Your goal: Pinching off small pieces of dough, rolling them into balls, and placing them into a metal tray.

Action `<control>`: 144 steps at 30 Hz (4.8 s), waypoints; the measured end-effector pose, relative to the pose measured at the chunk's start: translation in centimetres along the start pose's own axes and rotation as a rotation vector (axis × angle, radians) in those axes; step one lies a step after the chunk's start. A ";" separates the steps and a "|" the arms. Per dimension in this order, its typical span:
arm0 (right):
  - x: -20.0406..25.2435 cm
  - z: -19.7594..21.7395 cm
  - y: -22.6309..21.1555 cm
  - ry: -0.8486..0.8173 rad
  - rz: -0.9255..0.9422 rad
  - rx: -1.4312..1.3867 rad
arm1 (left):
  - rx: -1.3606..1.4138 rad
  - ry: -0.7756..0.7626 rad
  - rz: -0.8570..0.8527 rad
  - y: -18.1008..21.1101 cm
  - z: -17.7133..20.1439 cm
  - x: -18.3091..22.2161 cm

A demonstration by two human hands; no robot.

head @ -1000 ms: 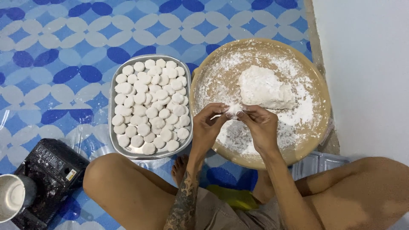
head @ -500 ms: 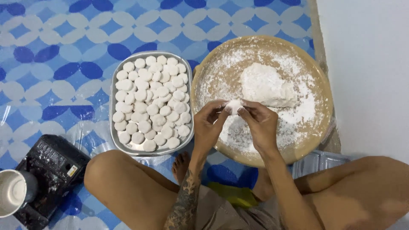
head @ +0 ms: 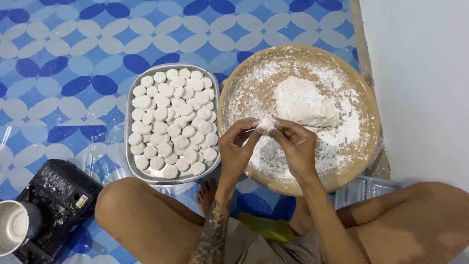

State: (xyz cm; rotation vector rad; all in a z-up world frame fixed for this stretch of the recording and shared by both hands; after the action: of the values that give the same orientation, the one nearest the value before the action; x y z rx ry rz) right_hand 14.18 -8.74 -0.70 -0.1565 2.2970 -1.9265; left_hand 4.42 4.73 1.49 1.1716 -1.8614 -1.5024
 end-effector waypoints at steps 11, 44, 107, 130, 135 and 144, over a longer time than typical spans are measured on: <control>0.1 -0.5 1.3 0.021 -0.024 -0.021 | -0.028 -0.020 -0.045 -0.7 0.0 -0.3; -0.5 -0.4 2.4 -0.058 -0.081 0.012 | -0.089 0.018 -0.028 -0.5 0.5 0.0; -11.1 -30.2 19.1 -0.475 0.206 0.528 | -1.023 0.279 -0.570 -10.1 18.9 -24.9; -15.3 7.2 11.2 -0.792 0.488 1.480 | -1.185 -0.800 -0.662 -18.7 -11.2 -4.1; -15.0 6.0 13.5 -0.810 0.774 1.439 | -1.231 -0.771 -0.857 -18.9 -11.3 -2.9; -15.1 5.3 12.6 -0.783 0.846 1.466 | -1.238 -0.776 -1.190 -25.7 -12.1 -2.2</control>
State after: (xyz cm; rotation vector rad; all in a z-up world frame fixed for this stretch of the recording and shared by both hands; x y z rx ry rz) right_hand 30.05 -9.12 -13.40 0.1775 0.1083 -1.9299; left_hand 23.42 -0.84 -18.99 1.0018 0.1092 -3.2705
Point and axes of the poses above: each hand's wrist, its own x-axis away from the middle knuckle, its own z-axis out of the back of the hand, y = z × x, the point moved 6 cm from there along -x, towards the middle knuckle, and after that the axes turned 12 degrees about y, right-handed, at the moved point
